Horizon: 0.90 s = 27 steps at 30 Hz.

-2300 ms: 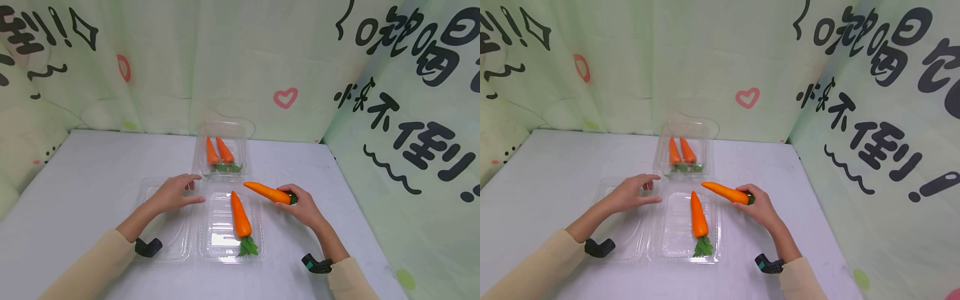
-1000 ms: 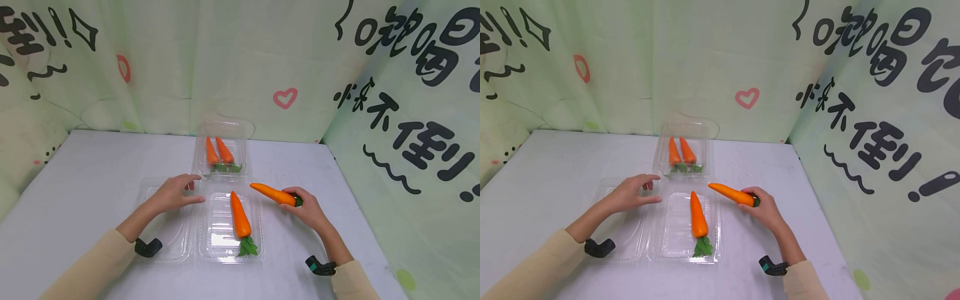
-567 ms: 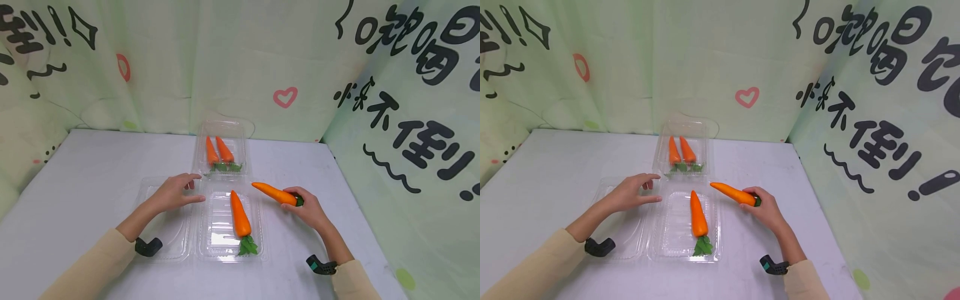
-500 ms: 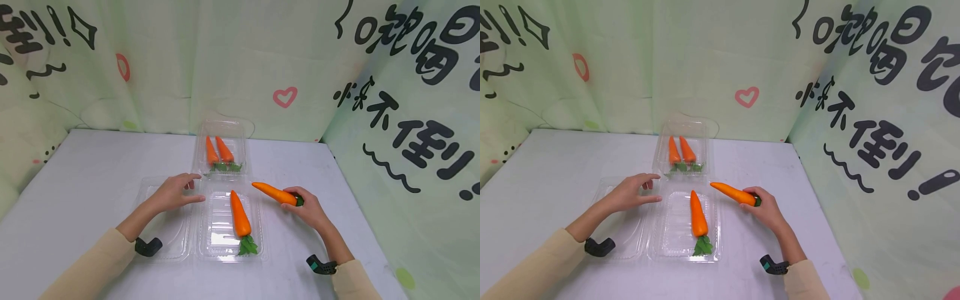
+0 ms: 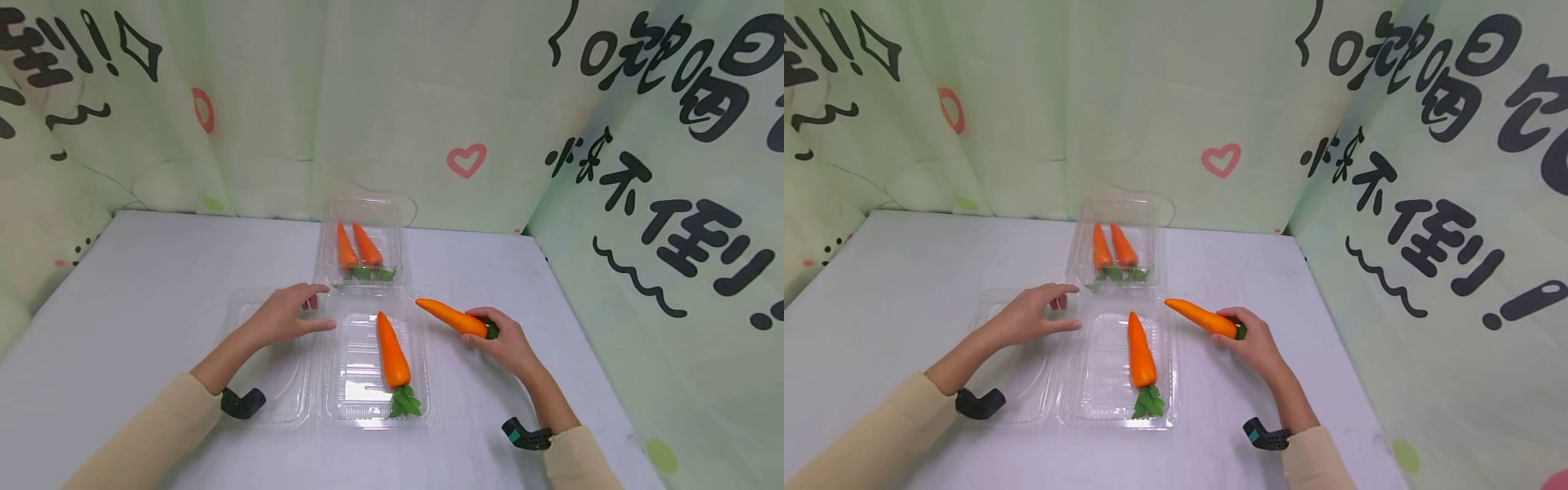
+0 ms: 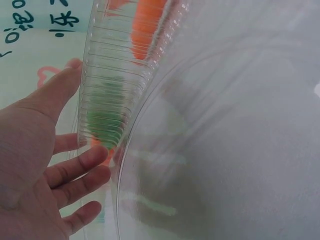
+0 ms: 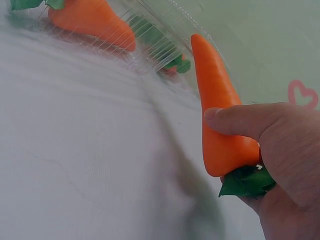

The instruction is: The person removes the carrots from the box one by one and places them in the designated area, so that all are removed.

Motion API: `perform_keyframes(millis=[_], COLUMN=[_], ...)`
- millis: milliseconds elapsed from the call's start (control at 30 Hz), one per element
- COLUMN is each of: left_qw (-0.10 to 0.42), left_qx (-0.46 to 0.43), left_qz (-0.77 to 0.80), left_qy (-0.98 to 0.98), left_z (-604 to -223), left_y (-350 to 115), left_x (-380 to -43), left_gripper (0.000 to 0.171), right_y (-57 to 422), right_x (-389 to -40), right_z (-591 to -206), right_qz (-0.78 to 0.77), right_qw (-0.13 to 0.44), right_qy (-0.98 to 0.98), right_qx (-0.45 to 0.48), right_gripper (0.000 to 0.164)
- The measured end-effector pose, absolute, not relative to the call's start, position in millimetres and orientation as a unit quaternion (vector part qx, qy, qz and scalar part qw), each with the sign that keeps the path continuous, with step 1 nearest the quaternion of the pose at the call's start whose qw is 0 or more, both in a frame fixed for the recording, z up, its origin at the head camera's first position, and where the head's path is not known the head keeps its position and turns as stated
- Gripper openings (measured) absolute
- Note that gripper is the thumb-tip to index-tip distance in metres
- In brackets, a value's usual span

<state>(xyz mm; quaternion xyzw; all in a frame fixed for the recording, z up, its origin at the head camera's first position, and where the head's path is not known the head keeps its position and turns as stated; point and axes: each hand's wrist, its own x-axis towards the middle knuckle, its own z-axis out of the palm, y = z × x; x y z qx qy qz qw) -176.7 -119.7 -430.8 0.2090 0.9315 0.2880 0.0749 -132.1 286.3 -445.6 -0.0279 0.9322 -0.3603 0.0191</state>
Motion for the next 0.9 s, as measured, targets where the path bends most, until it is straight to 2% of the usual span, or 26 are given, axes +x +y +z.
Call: perform_keyframes(millis=[900], left_qw=[0.068], left_qx=[0.217], left_qz=[0.288], left_qy=[0.93], left_z=[-430.4], left_y=[-120.9], left_x=[-177.0], left_gripper=[0.072], right_y=[292.7], right_x=[-130.1], right_z=[-445.4], right_qz=[-0.358], right_qw=[0.022], right_qy=[0.933], right_qx=[-0.005], right_gripper=[0.045])
